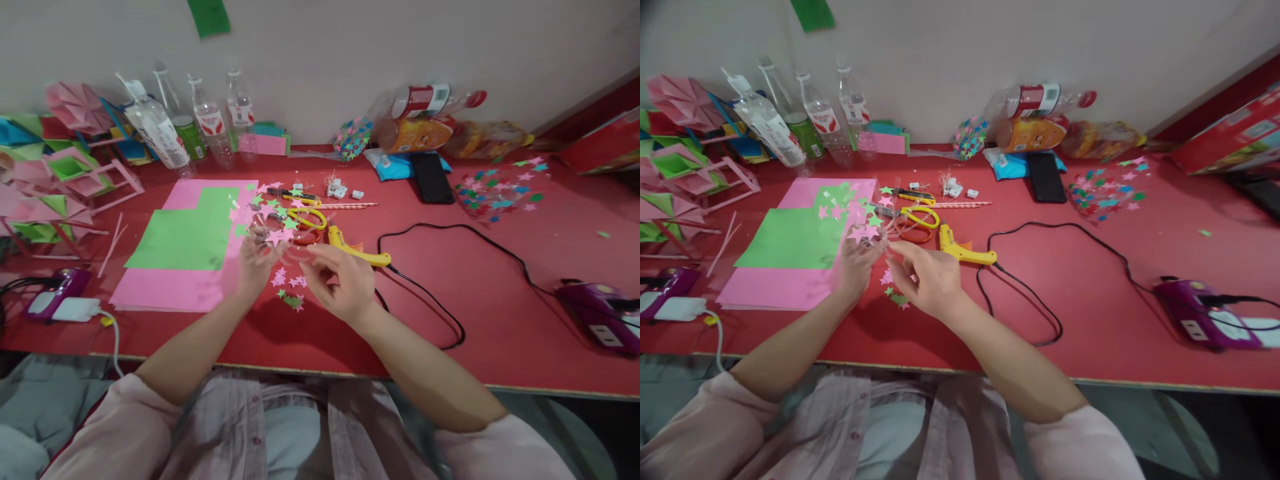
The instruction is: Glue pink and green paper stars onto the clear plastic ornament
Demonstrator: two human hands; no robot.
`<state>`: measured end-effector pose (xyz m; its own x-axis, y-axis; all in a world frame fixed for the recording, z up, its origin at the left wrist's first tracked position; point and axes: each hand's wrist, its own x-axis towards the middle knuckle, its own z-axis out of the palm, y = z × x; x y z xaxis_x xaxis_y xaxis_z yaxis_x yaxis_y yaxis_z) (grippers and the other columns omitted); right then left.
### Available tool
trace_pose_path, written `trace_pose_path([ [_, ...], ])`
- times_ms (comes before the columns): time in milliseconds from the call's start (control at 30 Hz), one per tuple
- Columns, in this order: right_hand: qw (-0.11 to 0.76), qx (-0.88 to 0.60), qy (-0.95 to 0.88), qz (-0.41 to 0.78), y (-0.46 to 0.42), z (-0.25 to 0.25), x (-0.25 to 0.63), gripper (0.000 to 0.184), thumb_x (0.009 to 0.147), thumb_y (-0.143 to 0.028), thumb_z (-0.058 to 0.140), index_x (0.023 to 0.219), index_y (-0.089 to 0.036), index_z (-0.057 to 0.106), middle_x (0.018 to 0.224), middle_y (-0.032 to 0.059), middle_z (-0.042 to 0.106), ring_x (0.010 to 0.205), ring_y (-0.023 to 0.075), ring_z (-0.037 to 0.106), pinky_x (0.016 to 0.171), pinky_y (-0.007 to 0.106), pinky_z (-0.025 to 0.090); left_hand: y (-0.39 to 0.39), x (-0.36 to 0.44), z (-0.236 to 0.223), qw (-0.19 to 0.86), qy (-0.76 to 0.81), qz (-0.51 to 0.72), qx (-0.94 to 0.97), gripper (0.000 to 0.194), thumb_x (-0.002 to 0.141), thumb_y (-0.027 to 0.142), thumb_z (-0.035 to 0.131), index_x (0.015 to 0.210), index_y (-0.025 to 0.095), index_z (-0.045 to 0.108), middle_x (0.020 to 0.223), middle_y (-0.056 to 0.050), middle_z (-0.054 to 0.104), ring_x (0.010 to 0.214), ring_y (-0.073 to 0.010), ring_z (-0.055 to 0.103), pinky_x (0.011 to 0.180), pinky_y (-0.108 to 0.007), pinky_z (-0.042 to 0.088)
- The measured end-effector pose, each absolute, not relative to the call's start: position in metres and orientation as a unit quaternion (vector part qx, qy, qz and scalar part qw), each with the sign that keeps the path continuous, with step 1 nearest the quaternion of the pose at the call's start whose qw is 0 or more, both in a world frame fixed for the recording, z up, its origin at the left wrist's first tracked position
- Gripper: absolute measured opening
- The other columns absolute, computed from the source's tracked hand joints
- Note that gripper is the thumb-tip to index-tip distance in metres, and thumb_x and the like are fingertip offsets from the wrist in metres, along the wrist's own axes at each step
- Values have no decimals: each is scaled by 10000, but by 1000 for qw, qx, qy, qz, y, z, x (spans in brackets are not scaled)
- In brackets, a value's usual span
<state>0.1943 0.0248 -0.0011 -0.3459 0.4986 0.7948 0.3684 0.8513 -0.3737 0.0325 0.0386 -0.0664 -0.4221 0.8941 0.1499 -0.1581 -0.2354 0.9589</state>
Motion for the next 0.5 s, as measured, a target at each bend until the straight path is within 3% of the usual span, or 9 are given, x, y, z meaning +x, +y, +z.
trace_pose_path([
  [200, 504, -248, -825, 61, 26, 4, 199, 94, 803, -128, 556, 807, -220, 535, 520, -72, 536, 422, 66, 482, 469, 196, 409, 37, 35, -65, 369, 494, 693, 373, 349, 606, 245, 809, 823, 221, 536, 771, 32, 565, 720, -111, 592, 738, -274, 509],
  [367, 491, -251, -834, 28, 29, -5, 192, 152, 809, -109, 587, 943, -174, 558, 560, -57, 595, 433, 57, 507, 474, 184, 408, 36, 35, -61, 360, 484, 702, 379, 367, 615, 250, 810, 865, 239, 541, 824, 17, 572, 763, -118, 596, 733, -267, 505],
  [500, 486, -244, -839, 4, 30, -9, 189, 106, 837, -104, 583, 904, -185, 569, 615, -37, 663, 463, 59, 548, 487, 183, 413, 36, 33, -60, 383, 481, 696, 370, 353, 588, 292, 821, 802, 241, 545, 807, 15, 597, 746, -132, 607, 705, -280, 522],
])
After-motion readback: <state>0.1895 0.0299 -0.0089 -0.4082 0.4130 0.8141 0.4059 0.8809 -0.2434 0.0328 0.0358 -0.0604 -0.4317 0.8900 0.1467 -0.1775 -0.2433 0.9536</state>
